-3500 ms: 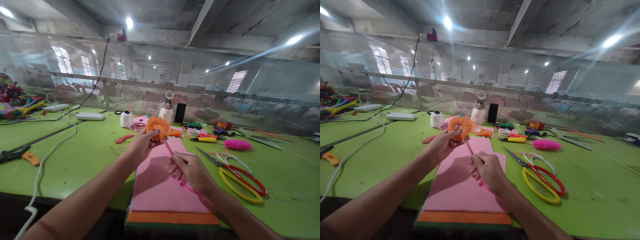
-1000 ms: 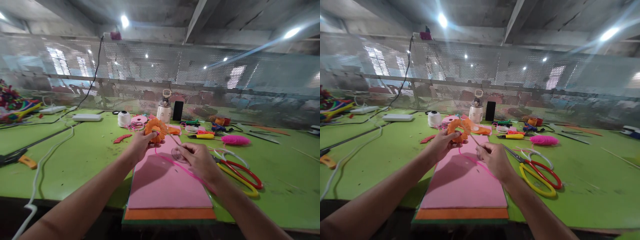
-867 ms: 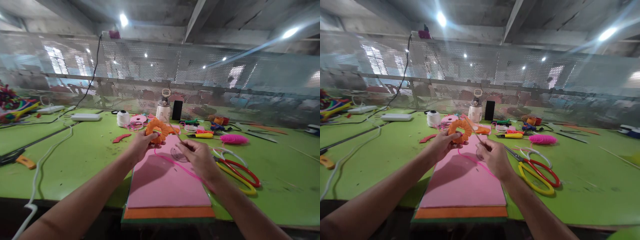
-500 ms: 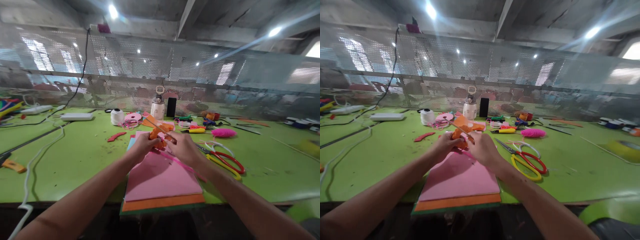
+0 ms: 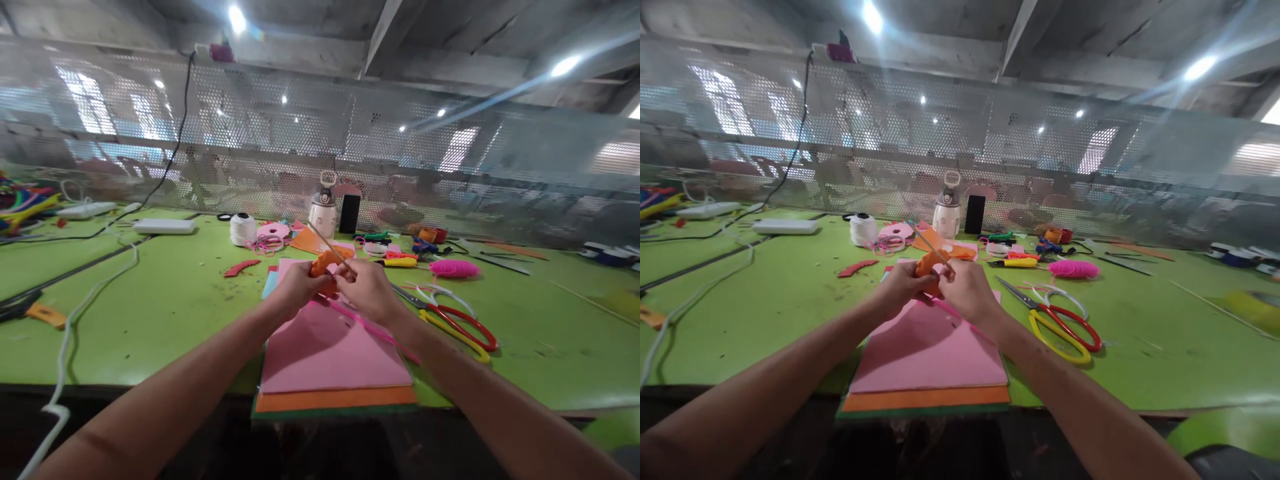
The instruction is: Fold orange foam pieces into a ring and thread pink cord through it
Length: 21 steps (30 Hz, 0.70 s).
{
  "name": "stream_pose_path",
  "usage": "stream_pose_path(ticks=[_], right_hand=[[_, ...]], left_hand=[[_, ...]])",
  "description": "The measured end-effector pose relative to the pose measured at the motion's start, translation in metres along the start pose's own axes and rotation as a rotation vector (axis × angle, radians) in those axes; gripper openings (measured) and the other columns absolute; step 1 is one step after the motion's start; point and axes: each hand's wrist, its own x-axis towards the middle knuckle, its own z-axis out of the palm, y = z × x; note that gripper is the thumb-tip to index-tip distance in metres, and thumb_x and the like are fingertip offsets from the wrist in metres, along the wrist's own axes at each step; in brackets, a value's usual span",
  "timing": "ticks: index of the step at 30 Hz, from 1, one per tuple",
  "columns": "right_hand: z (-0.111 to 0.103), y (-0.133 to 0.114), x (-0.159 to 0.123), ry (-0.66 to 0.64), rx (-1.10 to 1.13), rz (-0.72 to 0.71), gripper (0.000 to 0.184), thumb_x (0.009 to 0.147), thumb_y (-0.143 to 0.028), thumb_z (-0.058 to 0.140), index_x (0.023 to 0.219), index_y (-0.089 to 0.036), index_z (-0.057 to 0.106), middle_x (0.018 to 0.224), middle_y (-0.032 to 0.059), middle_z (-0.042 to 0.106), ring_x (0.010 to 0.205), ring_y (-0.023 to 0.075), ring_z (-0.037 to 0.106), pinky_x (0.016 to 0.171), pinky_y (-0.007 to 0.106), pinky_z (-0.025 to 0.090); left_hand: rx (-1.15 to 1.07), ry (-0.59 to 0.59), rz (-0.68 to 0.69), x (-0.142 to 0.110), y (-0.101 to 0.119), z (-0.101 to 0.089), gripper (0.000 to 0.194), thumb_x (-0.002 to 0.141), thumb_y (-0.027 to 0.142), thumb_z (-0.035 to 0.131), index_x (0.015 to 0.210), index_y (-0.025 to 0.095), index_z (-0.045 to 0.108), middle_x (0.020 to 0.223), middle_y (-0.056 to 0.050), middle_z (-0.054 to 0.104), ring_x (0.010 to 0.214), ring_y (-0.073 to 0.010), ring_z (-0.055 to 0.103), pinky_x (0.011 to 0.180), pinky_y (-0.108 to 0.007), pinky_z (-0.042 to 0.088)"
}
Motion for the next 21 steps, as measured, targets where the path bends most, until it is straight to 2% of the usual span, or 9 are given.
stream_pose_path(ticks=[5,9,14,17,21], right_hand=[[-0.003,-0.003,-0.002,-0.114,0.267,0.164,0.006,0.067,-0.019,0.056,0.062,-0.019,0.052,0.048,-0.0056,0.048,0.044,0.0087,0.042,0.046,0.022,0.032],[-0.006,-0.004,-0.002,-0.167,0.454,0.236,0.013,0.066,-0.022,0.055,0.056,-0.019,0.047,0.043,-0.0075,0.041,0.040,0.0058,0.033,0.041,0.021,0.024],[-0.007,-0.001,0.001,-0.228,0.615,0.336,0.017,0.065,-0.029,0.060,0.059,-0.019,0.047,0.039,-0.0089,0.036,0.035,0.0046,0.027,0.037,0.021,0.017],[-0.009,0.000,0.002,-0.228,0.648,0.317,0.019,0.064,-0.030,0.060,0.059,-0.020,0.045,0.039,-0.0099,0.033,0.035,0.0042,0.025,0.037,0.021,0.017],[-0.013,-0.004,0.001,-0.138,0.530,0.193,0.014,0.065,-0.027,0.059,0.060,-0.019,0.047,0.044,-0.0087,0.037,0.040,0.0047,0.029,0.039,0.020,0.022]], left_hand=[[0.076,0.038,-0.001,0.002,-0.002,0.001,0.009,0.072,0.003,0.056,0.070,0.012,0.056,0.056,-0.003,0.062,0.049,-0.0171,0.065,0.041,-0.025,0.052],[0.155,0.055,0.034,0.001,-0.003,0.003,0.011,0.072,0.002,0.056,0.068,0.013,0.055,0.057,-0.002,0.060,0.048,-0.0145,0.062,0.041,-0.023,0.052],[0.196,0.059,0.029,0.000,0.000,0.004,0.010,0.073,0.003,0.056,0.069,0.013,0.055,0.059,-0.001,0.060,0.047,-0.0122,0.059,0.040,-0.023,0.051],[0.218,0.059,0.033,0.000,0.001,0.004,0.010,0.074,0.003,0.055,0.069,0.012,0.055,0.058,0.000,0.059,0.048,-0.0118,0.059,0.041,-0.023,0.052],[0.207,0.049,0.027,0.001,0.001,0.003,0.010,0.076,0.004,0.053,0.071,0.013,0.055,0.058,-0.001,0.059,0.050,-0.0133,0.061,0.042,-0.023,0.052]])
